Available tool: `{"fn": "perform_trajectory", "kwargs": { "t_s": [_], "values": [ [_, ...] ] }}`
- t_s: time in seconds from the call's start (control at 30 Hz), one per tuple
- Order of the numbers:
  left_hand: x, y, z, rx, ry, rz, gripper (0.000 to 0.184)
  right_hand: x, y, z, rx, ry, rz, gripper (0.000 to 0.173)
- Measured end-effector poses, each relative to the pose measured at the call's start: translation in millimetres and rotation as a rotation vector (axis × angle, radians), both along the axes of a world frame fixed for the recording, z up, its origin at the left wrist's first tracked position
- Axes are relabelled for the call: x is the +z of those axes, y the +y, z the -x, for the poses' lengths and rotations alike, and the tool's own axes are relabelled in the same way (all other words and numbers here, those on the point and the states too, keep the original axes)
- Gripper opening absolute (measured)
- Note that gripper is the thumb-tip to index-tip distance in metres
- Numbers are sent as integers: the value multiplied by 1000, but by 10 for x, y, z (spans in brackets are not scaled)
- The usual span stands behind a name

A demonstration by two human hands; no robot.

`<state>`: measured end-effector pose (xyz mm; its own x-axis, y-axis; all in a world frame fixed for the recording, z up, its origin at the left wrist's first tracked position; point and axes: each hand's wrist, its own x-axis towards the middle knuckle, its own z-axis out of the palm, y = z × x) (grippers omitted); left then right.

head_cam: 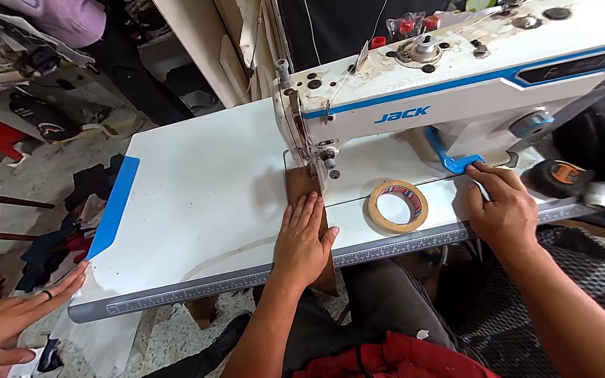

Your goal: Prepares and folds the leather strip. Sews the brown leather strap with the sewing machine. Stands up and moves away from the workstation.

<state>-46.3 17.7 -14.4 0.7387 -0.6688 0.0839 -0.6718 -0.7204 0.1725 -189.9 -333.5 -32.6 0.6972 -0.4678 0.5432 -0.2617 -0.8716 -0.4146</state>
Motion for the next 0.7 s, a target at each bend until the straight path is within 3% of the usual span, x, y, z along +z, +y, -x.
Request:
{"fn": "perform_trajectory", "kwargs": {
  "t_s": [0.7],
  "values": [
    [-17,40,122,12,2,-5,73,-6,-4,-7,-5,-12,-2,43]
  ]
}}
